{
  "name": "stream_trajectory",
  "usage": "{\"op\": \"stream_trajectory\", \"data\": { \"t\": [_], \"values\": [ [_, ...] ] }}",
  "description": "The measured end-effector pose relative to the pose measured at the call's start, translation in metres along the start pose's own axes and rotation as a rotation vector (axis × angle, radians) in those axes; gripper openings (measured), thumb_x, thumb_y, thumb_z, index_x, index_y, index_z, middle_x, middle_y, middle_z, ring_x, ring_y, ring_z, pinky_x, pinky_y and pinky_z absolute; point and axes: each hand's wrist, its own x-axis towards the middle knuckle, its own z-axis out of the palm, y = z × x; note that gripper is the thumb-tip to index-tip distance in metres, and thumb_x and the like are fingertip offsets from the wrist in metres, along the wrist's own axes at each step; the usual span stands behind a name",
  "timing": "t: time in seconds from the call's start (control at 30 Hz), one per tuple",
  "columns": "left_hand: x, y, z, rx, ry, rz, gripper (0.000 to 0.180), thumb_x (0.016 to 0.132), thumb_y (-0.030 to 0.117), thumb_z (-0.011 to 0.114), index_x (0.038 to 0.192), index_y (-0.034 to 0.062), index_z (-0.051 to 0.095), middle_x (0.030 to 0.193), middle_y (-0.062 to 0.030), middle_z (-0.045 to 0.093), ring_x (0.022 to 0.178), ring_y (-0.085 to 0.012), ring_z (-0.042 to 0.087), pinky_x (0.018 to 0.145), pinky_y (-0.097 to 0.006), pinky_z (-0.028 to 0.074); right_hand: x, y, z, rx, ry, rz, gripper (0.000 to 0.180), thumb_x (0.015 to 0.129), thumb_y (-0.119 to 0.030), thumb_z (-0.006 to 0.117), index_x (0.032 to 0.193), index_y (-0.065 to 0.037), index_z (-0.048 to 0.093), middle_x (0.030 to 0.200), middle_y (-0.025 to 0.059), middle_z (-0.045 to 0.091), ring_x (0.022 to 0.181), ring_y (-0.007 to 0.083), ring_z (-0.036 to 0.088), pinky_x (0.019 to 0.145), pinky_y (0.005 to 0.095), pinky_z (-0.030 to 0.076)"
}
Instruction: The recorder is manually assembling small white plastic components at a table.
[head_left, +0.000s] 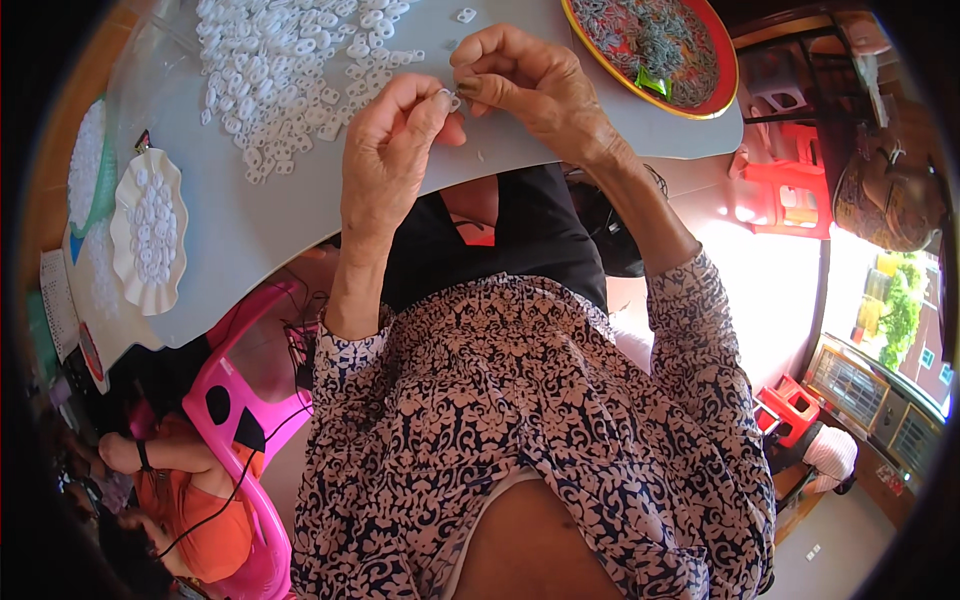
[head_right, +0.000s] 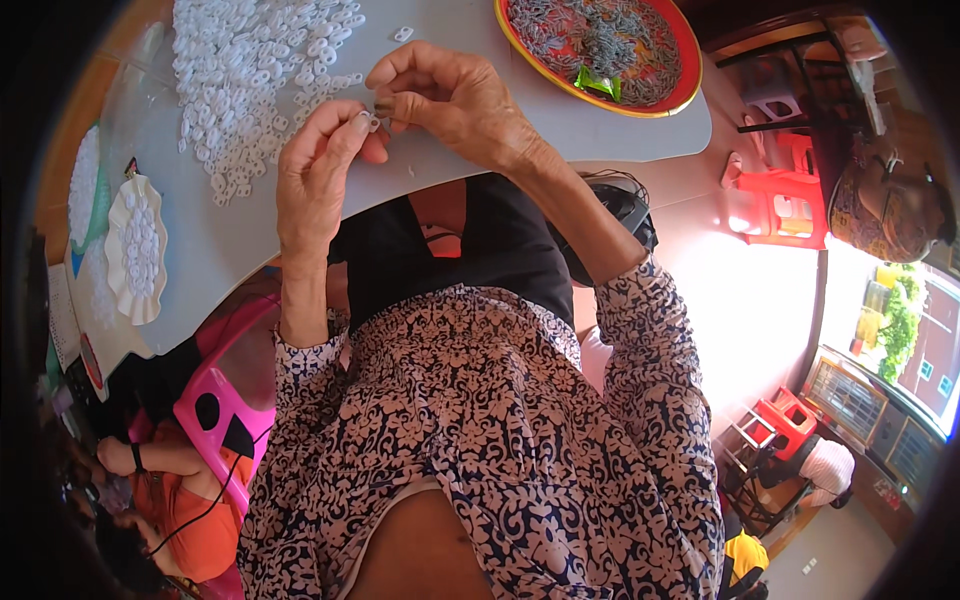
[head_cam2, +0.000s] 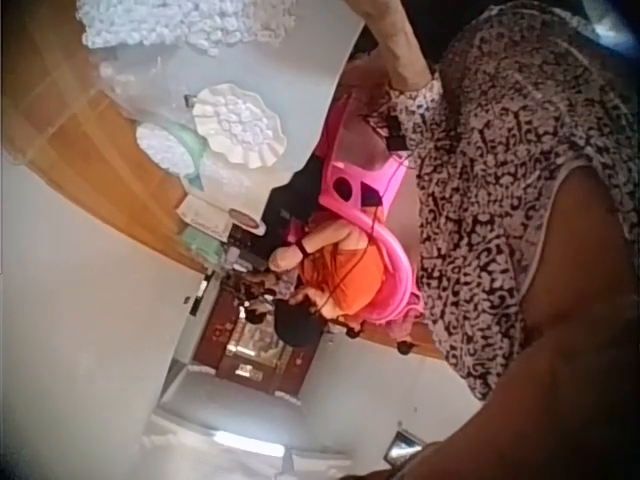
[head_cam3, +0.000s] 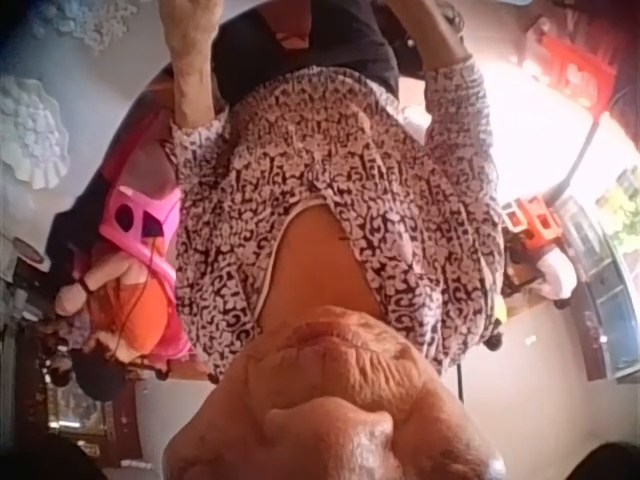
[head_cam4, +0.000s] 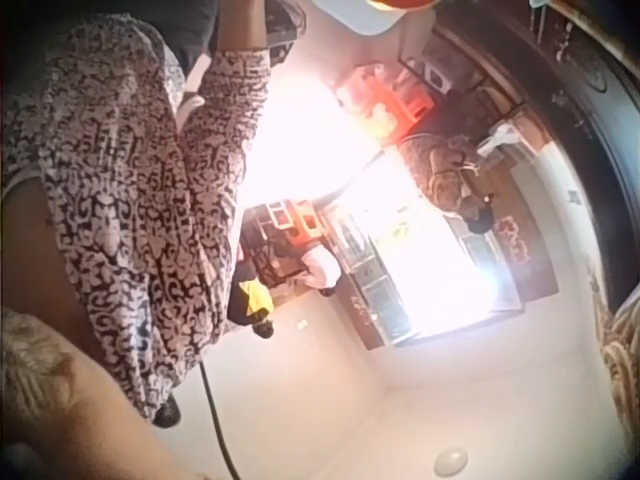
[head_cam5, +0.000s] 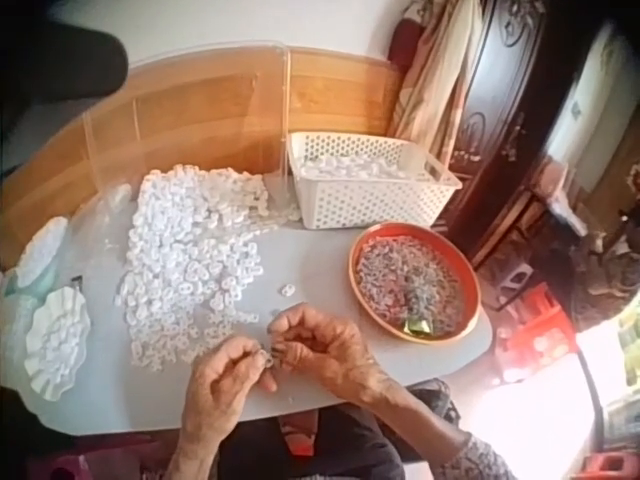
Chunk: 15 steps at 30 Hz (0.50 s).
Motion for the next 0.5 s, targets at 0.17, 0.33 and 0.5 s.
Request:
{"op": "stream_trajectory", "data": {
  "t": [0.17,0.33,0.5],
  "values": [
    [0.0009,0.0023,-0.0021,0.073,-0.04,-0.006,0.019,0.091,0.021,0.053,0.088,0.0033,0.06,0.065,0.0005,0.059,0.062,-0.004,0.05,0.057,-0.019,0.039,-0.0008,0.002,-0.0009,-0.042,-0.008,-0.009,0.018,0.086,-0.009,0.062,0.103,-0.005,0.056,0.086,-0.0001,0.062,0.074,0.0066,0.057,0.07,0.0201,0.049],
    [0.0003,0.0049,-0.0016,0.096,-0.048,-0.005,0.019,0.091,0.021,0.053,0.088,0.0033,0.06,0.065,0.0008,0.059,0.061,-0.0037,0.048,0.055,-0.019,0.037,-0.0018,0.0017,-0.0012,-0.032,0.012,-0.011,0.018,0.087,-0.01,0.062,0.102,-0.005,0.055,0.085,0.0002,0.062,0.074,0.0066,0.057,0.07,0.0205,0.049],
    [-0.0001,0.0057,-0.0008,0.088,-0.043,-0.013,0.019,0.091,0.02,0.053,0.088,0.0033,0.06,0.065,0.0006,0.059,0.06,-0.0034,0.047,0.055,-0.019,0.037,-0.0026,0.0044,-0.0012,-0.057,0.016,-0.02,0.018,0.086,-0.01,0.062,0.102,-0.005,0.055,0.086,0.0002,0.061,0.074,0.0066,0.057,0.07,0.0203,0.049]
  ]
}}
